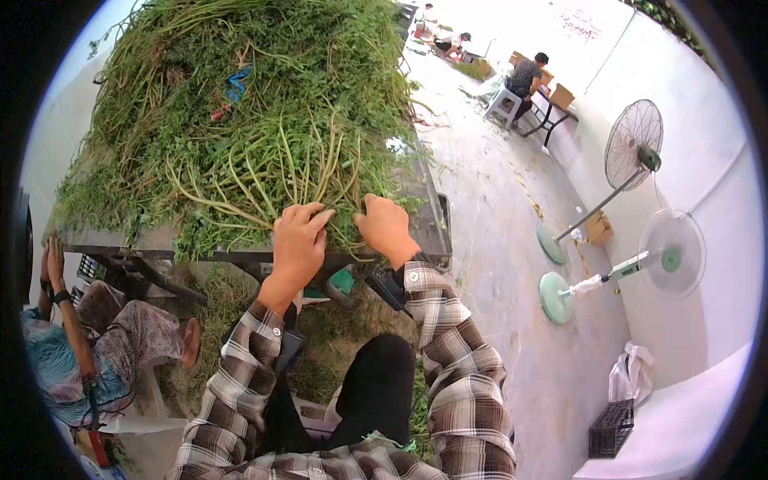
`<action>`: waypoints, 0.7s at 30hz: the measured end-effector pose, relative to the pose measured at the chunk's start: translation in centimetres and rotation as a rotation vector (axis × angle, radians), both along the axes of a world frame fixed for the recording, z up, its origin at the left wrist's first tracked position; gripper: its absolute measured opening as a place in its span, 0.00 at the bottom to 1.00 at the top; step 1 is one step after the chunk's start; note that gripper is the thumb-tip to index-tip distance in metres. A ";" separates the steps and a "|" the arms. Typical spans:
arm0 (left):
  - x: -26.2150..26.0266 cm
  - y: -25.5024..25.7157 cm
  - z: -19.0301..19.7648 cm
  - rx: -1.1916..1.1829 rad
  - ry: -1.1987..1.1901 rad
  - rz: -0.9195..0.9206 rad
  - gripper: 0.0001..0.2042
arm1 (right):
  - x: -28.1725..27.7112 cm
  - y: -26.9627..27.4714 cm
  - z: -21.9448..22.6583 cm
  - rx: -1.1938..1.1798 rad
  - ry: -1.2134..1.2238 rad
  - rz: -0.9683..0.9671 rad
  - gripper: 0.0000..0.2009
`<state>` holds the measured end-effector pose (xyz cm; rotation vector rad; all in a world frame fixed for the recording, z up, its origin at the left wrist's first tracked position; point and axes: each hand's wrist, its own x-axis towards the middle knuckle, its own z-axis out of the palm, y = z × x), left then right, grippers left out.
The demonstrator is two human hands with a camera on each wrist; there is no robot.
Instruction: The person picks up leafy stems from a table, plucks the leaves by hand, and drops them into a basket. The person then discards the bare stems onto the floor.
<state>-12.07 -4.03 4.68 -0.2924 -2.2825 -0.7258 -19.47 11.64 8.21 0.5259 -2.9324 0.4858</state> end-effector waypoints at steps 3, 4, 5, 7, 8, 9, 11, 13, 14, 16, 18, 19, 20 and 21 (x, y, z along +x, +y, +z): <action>-1.1 -0.4 -0.7 -0.053 0.002 0.057 0.16 | -1.4 0.7 0.3 -0.076 0.047 -0.013 0.13; -1.4 -0.6 -0.8 -0.060 -0.005 0.079 0.17 | -1.9 1.2 0.9 -0.090 0.069 -0.014 0.13; -1.7 -0.8 -1.0 -0.068 -0.014 0.099 0.18 | -2.4 1.8 1.5 -0.084 0.068 -0.011 0.13; -2.3 -1.1 -1.1 -0.039 -0.022 0.103 0.18 | -3.1 3.3 3.4 -0.323 0.172 0.039 0.13; -2.6 -1.1 -1.1 -0.014 -0.028 0.107 0.19 | -3.7 4.3 4.4 -0.390 0.192 0.061 0.12; -2.9 -1.1 -1.1 -0.011 -0.026 0.103 0.19 | -4.2 5.2 5.5 -0.457 0.211 0.084 0.12; -3.2 -1.1 -1.1 0.016 -0.011 0.128 0.18 | -4.3 6.2 8.8 -0.728 -0.024 0.021 0.10; -3.3 -1.1 -1.1 0.019 -0.006 0.123 0.17 | -3.8 6.1 11.7 -0.962 -0.035 0.073 0.09; -3.3 -1.0 -0.9 0.023 -0.029 0.125 0.17 | -3.6 6.0 12.9 -1.004 -0.013 0.054 0.08; -3.5 -1.0 -0.9 0.026 -0.052 0.129 0.17 | -4.0 6.1 15.0 -1.082 0.060 0.019 0.08; -4.0 -1.2 -1.2 0.054 -0.048 0.140 0.17 | -3.7 6.7 17.4 -1.142 0.120 0.046 0.09; -4.0 -1.4 -1.1 0.053 -0.048 0.142 0.17 | -3.8 7.2 18.5 -1.193 0.120 0.058 0.08; -4.0 -1.5 -0.9 0.093 -0.077 0.120 0.17 | -4.2 7.9 19.4 -1.210 0.151 0.058 0.07; -4.0 -1.6 -0.8 0.135 -0.106 0.098 0.17 | -4.0 8.2 20.5 -1.226 0.181 0.059 0.07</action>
